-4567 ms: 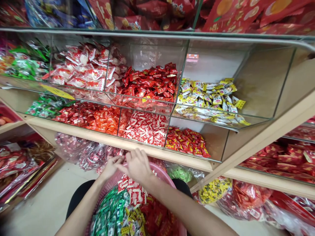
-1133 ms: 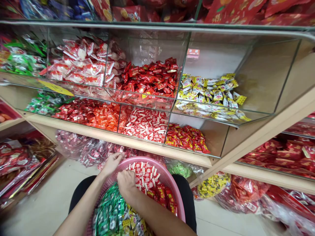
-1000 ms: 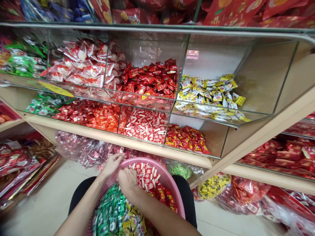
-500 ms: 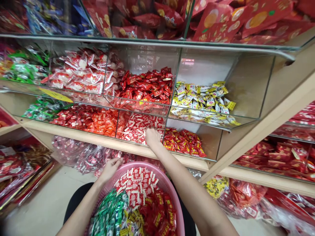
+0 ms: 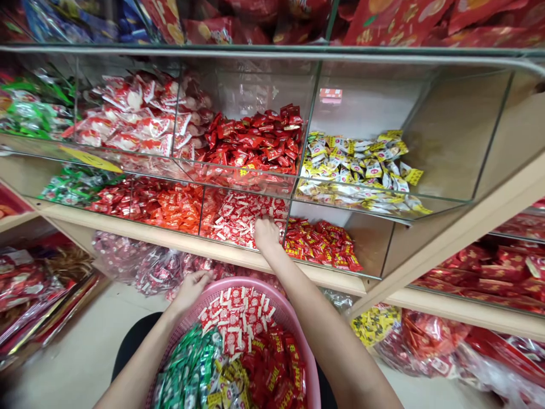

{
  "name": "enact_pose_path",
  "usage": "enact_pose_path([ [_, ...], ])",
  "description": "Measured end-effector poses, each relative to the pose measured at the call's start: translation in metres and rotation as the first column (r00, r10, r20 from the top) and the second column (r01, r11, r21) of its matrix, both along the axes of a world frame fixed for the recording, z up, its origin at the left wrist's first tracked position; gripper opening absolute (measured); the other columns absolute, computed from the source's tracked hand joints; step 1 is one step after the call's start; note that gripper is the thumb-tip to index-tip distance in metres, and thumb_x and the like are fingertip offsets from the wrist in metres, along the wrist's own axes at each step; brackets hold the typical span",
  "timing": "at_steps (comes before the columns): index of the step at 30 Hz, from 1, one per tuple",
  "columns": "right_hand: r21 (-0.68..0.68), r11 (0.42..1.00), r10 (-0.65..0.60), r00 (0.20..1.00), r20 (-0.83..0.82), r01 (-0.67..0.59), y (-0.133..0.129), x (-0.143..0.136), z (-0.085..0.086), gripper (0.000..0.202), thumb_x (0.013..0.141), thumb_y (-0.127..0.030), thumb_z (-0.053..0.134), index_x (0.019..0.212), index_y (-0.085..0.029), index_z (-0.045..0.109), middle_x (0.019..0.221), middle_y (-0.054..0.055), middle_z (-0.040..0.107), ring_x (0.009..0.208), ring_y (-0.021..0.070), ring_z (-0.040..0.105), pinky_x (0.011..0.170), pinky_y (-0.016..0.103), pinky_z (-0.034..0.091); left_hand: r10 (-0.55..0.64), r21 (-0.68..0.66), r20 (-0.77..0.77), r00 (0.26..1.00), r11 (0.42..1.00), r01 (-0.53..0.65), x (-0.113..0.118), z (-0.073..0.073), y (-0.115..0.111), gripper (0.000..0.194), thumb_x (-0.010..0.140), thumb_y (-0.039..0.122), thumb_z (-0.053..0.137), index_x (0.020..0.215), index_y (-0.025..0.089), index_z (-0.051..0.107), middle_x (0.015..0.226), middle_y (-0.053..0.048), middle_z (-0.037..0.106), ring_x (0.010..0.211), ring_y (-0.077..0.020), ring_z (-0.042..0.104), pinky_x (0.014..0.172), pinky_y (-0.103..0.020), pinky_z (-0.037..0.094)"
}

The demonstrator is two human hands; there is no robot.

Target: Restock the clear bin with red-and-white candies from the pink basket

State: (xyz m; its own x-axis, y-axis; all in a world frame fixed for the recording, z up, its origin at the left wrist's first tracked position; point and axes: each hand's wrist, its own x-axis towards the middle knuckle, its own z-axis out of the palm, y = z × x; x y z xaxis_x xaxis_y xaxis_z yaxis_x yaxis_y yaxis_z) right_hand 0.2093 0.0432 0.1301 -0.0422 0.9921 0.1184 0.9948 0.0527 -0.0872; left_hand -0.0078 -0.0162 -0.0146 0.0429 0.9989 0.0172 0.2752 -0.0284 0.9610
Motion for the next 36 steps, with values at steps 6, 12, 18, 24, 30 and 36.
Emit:
enact_pose_path([
  [6, 0.028, 1.000, 0.014, 1.000, -0.008, -0.013, 0.001, 0.000, 0.000, 0.029, 0.077, -0.019, 0.057, 0.106, -0.016, 0.054, 0.106, 0.011, 0.055, 0.097, 0.0217, 0.053, 0.072, 0.027, 0.041, -0.002, -0.010, -0.025, 1.000, 1.000, 0.002, 0.000, -0.001, 0.001, 0.034, 0.074, 0.046, 0.052, 0.065, 0.014, 0.062, 0.064, -0.001, 0.062, 0.061, -0.0139, 0.053, 0.059, -0.023, 0.038],
  [12, 0.125, 0.991, 0.063, 0.996, -0.069, -0.054, -0.002, 0.001, 0.000, 0.022, 0.082, -0.028, 0.052, 0.101, -0.018, 0.054, 0.104, 0.010, 0.054, 0.096, 0.0201, 0.051, 0.072, 0.027, 0.040, 0.009, -0.024, -0.026, 1.000, 1.000, -0.010, 0.001, -0.001, 0.001, 0.035, 0.072, 0.048, 0.054, 0.067, 0.014, 0.064, 0.063, -0.001, 0.063, 0.062, -0.0151, 0.055, 0.060, -0.024, 0.040],
  [18, 0.404, 0.905, 0.236, 0.947, -0.217, -0.133, -0.005, 0.000, 0.001, 0.030, 0.087, -0.042, 0.040, 0.098, -0.017, 0.054, 0.101, 0.009, 0.053, 0.091, 0.0195, 0.051, 0.074, 0.027, 0.040, 0.040, -0.059, -0.010, 0.999, 0.997, -0.041, 0.004, 0.006, -0.001, 0.032, 0.070, 0.044, 0.056, 0.069, 0.014, 0.066, 0.068, -0.002, 0.066, 0.065, -0.0163, 0.057, 0.062, -0.025, 0.042],
  [24, 0.550, 0.801, 0.451, 0.843, -0.294, -0.236, -0.018, 0.001, 0.006, 0.033, 0.088, -0.041, 0.039, 0.105, -0.014, 0.050, 0.103, 0.009, 0.055, 0.094, 0.0165, 0.052, 0.080, 0.024, 0.039, 0.022, -0.028, -0.022, 1.000, 0.999, -0.022, 0.002, 0.002, 0.000, 0.031, 0.072, 0.043, 0.054, 0.067, 0.013, 0.064, 0.065, -0.002, 0.064, 0.062, -0.0153, 0.055, 0.060, -0.024, 0.040],
  [30, 0.431, 0.814, 0.554, 0.744, -0.373, -0.390, -0.077, -0.022, -0.017, 0.029, 0.087, -0.040, 0.042, 0.100, -0.017, 0.055, 0.099, 0.007, 0.061, 0.084, 0.0145, 0.056, 0.075, 0.024, 0.042, 0.011, 0.025, -0.050, 0.999, 1.000, -0.010, 0.002, 0.005, -0.002, 0.029, 0.074, 0.040, 0.052, 0.064, 0.014, 0.063, 0.061, 0.000, 0.062, 0.059, -0.0141, 0.052, 0.058, -0.024, 0.038],
  [36, -0.068, 0.911, 0.371, 0.880, -0.298, -0.407, -0.119, -0.062, -0.067, 0.026, 0.082, -0.036, 0.049, 0.096, -0.015, 0.057, 0.085, 0.008, 0.065, 0.075, 0.0197, 0.062, 0.062, 0.028, 0.045, 0.025, 0.002, 0.052, 0.998, 1.000, -0.025, 0.003, 0.010, -0.003, 0.031, 0.072, 0.043, 0.054, 0.063, 0.014, 0.062, 0.061, -0.001, 0.062, 0.060, -0.0148, 0.055, 0.060, -0.025, 0.041],
])
